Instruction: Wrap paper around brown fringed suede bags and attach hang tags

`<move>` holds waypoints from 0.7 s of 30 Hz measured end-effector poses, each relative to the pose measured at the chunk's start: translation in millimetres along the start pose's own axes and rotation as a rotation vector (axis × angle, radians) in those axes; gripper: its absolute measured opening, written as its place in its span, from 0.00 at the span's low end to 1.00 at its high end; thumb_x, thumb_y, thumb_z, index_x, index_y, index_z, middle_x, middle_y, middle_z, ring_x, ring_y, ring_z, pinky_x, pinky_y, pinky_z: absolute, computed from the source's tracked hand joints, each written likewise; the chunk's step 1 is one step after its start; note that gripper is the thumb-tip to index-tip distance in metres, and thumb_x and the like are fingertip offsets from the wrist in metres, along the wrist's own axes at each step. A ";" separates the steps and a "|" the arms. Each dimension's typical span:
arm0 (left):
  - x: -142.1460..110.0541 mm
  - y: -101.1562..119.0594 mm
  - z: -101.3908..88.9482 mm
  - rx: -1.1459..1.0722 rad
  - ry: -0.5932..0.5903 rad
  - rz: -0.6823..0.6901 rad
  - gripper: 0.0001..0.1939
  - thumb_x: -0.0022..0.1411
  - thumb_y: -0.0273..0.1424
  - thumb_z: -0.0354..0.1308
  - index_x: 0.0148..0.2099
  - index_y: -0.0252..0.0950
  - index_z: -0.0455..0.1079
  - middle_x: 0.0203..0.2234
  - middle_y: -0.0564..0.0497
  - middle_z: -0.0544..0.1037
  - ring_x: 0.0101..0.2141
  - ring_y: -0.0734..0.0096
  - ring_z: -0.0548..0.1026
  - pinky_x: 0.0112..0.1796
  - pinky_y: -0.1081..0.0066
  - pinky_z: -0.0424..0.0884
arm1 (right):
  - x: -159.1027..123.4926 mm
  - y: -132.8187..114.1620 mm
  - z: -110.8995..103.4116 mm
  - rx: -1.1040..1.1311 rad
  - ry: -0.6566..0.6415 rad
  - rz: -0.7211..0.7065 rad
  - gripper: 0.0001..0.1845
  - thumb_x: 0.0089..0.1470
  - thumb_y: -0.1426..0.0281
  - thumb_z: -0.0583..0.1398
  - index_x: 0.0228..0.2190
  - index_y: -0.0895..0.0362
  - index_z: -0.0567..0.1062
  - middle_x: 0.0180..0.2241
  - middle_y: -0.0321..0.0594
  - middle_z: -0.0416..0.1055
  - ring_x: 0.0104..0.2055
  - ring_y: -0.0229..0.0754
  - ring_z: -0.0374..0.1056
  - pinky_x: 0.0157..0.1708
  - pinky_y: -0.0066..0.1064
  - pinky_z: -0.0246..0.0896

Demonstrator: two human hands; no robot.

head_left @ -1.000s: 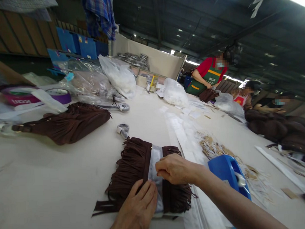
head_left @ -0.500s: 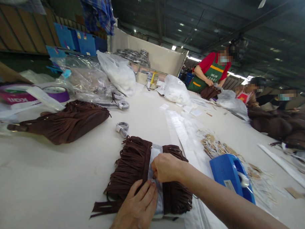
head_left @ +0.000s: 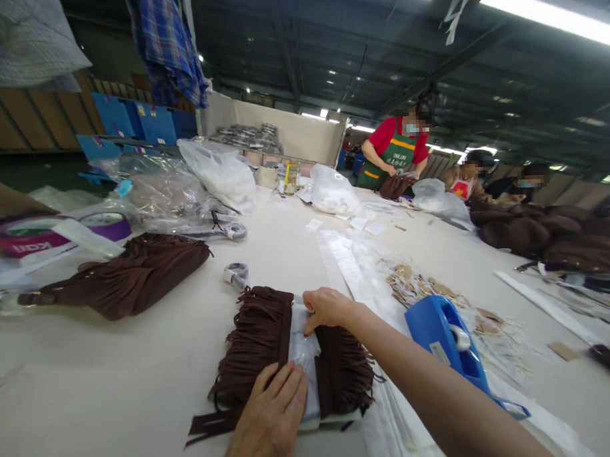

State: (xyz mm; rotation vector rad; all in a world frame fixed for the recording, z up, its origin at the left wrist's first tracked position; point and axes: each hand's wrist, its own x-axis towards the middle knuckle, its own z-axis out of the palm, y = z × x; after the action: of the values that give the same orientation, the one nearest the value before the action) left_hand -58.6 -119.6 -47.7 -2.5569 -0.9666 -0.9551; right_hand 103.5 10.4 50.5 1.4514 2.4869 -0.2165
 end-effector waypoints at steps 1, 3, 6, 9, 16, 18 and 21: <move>0.7 -0.2 -0.7 0.008 -0.007 0.017 0.19 0.56 0.20 0.43 0.48 0.32 0.67 0.43 0.47 0.74 0.46 0.67 0.66 0.50 0.63 0.55 | -6.5 -1.2 0.0 -0.009 0.070 0.025 0.19 0.45 0.62 0.64 0.38 0.60 0.73 0.35 0.45 0.74 0.36 0.44 0.69 0.32 0.28 0.59; 2.1 -0.4 -1.3 0.013 0.004 0.026 0.19 0.56 0.20 0.43 0.48 0.32 0.66 0.42 0.47 0.74 0.46 0.67 0.67 0.49 0.64 0.56 | -24.8 -12.0 6.8 -0.025 0.200 0.062 0.11 0.53 0.71 0.57 0.40 0.60 0.71 0.40 0.48 0.72 0.43 0.45 0.67 0.39 0.32 0.58; 1.2 0.7 2.5 -0.029 0.074 -0.053 0.17 0.57 0.20 0.42 0.44 0.33 0.67 0.39 0.47 0.74 0.43 0.66 0.68 0.49 0.63 0.58 | -58.3 -40.5 39.9 -0.024 0.346 0.002 0.13 0.55 0.77 0.51 0.39 0.56 0.71 0.42 0.42 0.71 0.47 0.43 0.63 0.46 0.35 0.55; -2.3 2.0 10.3 -0.005 0.137 -0.084 0.15 0.57 0.19 0.40 0.40 0.33 0.67 0.36 0.47 0.73 0.42 0.67 0.69 0.48 0.65 0.60 | -83.5 -60.9 86.0 -0.113 0.671 -0.216 0.18 0.54 0.71 0.52 0.47 0.63 0.68 0.49 0.47 0.69 0.54 0.49 0.59 0.53 0.42 0.49; -2.2 1.8 20.5 0.091 0.292 -0.115 0.14 0.60 0.24 0.39 0.37 0.36 0.66 0.32 0.50 0.74 0.39 0.69 0.70 0.43 0.65 0.58 | -89.0 -62.5 133.1 -0.119 1.217 -0.353 0.15 0.61 0.72 0.47 0.33 0.55 0.73 0.34 0.31 0.77 0.39 0.34 0.68 0.59 0.31 0.38; -5.4 3.7 21.8 0.105 0.311 -0.095 0.15 0.63 0.26 0.38 0.35 0.37 0.67 0.31 0.51 0.75 0.36 0.71 0.71 0.40 0.67 0.59 | -89.8 -66.1 142.5 -0.081 1.334 -0.315 0.15 0.60 0.73 0.47 0.31 0.54 0.73 0.30 0.30 0.76 0.34 0.33 0.69 0.54 0.29 0.49; -22.0 10.3 21.1 0.126 0.369 -0.086 0.15 0.64 0.27 0.39 0.32 0.40 0.66 0.28 0.55 0.76 0.32 0.74 0.72 0.36 0.70 0.60 | -106.5 -76.8 154.8 -0.003 1.106 -0.237 0.10 0.56 0.72 0.53 0.31 0.48 0.73 0.26 0.31 0.75 0.30 0.37 0.69 0.38 0.30 0.63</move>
State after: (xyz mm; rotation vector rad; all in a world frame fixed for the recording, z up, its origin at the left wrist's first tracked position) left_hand -53.8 -129.2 -78.0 -2.1473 -0.9952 -1.2878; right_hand 108.8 -155.3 -66.6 1.4955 3.4680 0.7626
